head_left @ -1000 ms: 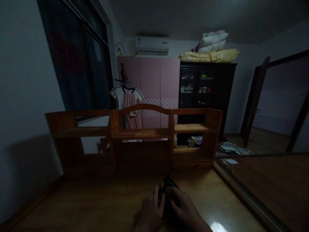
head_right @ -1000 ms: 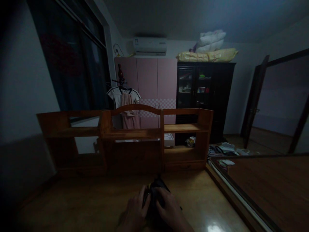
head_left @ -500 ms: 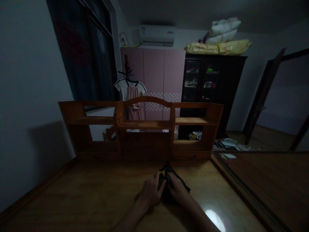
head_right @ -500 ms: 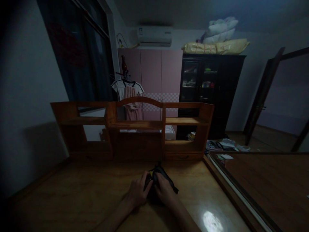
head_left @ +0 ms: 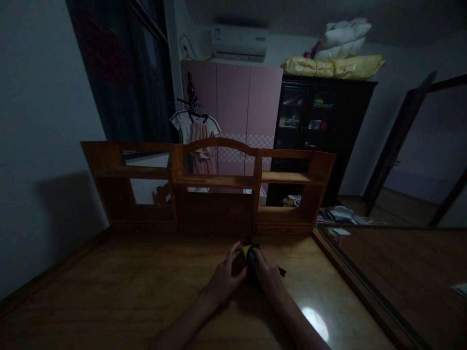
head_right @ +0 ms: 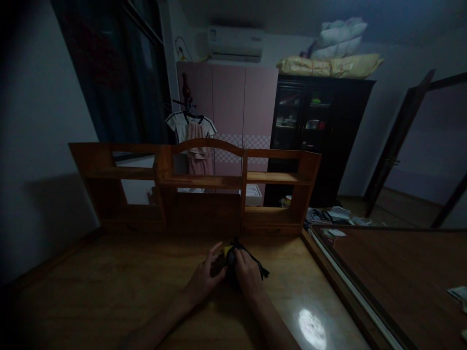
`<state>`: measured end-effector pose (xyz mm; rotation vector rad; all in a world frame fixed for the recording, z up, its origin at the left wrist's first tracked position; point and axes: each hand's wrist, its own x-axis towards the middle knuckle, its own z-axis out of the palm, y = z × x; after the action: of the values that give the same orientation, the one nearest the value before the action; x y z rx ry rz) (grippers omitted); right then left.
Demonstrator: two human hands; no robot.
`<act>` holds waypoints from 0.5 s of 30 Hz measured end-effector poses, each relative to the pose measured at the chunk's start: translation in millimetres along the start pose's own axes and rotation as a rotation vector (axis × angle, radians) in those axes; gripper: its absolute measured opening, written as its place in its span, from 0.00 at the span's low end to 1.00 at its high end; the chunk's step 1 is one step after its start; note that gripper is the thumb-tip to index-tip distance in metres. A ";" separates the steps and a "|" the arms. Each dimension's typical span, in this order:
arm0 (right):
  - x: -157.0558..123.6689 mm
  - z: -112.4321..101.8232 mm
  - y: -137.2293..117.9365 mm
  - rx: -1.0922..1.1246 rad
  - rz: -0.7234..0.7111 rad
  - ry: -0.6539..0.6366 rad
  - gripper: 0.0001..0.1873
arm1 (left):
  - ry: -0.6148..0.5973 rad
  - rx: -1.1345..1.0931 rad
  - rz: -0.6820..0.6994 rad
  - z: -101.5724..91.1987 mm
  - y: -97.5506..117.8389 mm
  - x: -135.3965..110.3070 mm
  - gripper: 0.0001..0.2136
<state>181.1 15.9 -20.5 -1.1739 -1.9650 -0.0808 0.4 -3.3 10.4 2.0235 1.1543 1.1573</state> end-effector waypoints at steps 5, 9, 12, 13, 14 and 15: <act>4.0 -9.4 -0.2 0.066 0.091 -0.040 0.21 | 0.025 -0.168 -0.073 5.5 -11.5 5.9 0.31; 13.7 -15.3 -13.1 0.284 0.143 -0.114 0.31 | 0.064 -0.199 -0.172 6.9 -23.4 5.8 0.29; 20.0 -21.2 -21.1 0.367 0.092 -0.140 0.33 | 0.062 -0.221 -0.193 7.1 -28.7 5.7 0.28; 21.4 -23.0 -22.4 0.371 0.070 -0.154 0.34 | 0.057 -0.210 -0.183 7.4 -30.4 6.0 0.28; 22.2 -24.5 -23.1 0.365 0.052 -0.173 0.35 | 0.053 -0.191 -0.167 7.9 -32.4 6.4 0.28; 22.7 -25.6 -23.2 0.349 0.044 -0.192 0.36 | 0.050 -0.163 -0.149 8.5 -34.7 6.7 0.28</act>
<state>174.2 7.6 19.4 -1.0210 -2.0144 0.3961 -4.7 19.4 -17.6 1.7655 1.1733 1.1924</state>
